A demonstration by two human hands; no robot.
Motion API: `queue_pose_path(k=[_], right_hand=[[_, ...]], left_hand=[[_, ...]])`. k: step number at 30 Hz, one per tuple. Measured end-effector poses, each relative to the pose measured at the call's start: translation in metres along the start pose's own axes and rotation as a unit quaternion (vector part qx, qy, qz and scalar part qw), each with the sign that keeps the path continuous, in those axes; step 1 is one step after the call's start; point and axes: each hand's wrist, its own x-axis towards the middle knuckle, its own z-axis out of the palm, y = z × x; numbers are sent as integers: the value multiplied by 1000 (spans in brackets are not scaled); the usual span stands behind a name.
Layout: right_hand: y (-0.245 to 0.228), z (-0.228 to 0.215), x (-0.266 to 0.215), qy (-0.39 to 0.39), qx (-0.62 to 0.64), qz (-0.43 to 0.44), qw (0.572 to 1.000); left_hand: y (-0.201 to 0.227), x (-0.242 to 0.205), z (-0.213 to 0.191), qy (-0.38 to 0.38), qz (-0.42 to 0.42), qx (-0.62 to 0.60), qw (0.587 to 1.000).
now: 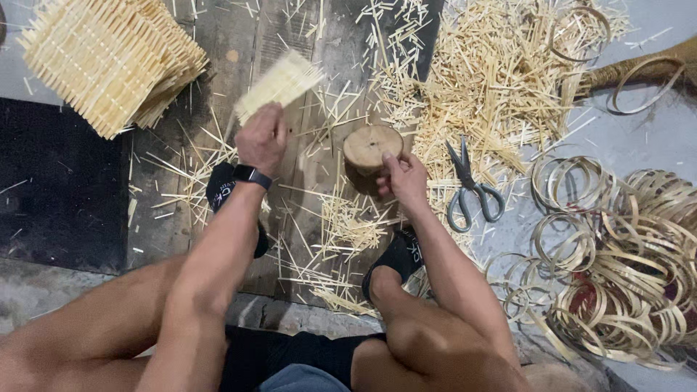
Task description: The person is manufacturing circular bamboo basket bottoms by hand and using shears to trim excess material. They assemble circular bamboo rings with woven bamboo mats, cutting off protruding bamboo strips.
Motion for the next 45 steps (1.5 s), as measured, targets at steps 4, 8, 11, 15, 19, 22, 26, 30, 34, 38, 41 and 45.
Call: queue_pose_path(k=[4, 8, 11, 15, 19, 22, 26, 30, 34, 38, 41, 45], right_hand=[[28, -1, -4, 10, 25, -35, 999], [49, -10, -21, -15, 233, 30, 972], [48, -27, -24, -4, 378, 42, 925], [56, -30, -14, 4, 65, -83, 994], [64, -25, -4, 40, 73, -58, 995], [71, -22, -4, 58, 87, -78, 992], [90, -18, 5, 62, 58, -104, 991], [109, -57, 25, 106, -49, -126, 985], [121, -193, 61, 333, 158, -98, 924], [107, -311, 26, 485, -291, -236, 790], [100, -343, 18, 242, -564, -325, 720], [123, -330, 35, 349, -744, -277, 497]], left_hand=[[55, 22, -27, -20, -44, -56, 997], [112, -15, -21, -68, 178, -153, 970], [121, -50, -8, -148, 216, -144, 954], [117, -53, 3, -254, 156, -193, 935], [102, -33, 11, -132, -73, -187, 971], [74, -23, 39, -278, -509, -285, 763], [50, -37, 52, -238, -494, -427, 719], [37, -45, 62, -243, -496, -435, 711], [39, -42, 65, -238, -483, -416, 733], [46, -34, 52, -240, -490, -326, 772], [39, -38, 40, -166, -478, -320, 801], [43, -41, 11, -24, -395, -285, 873]])
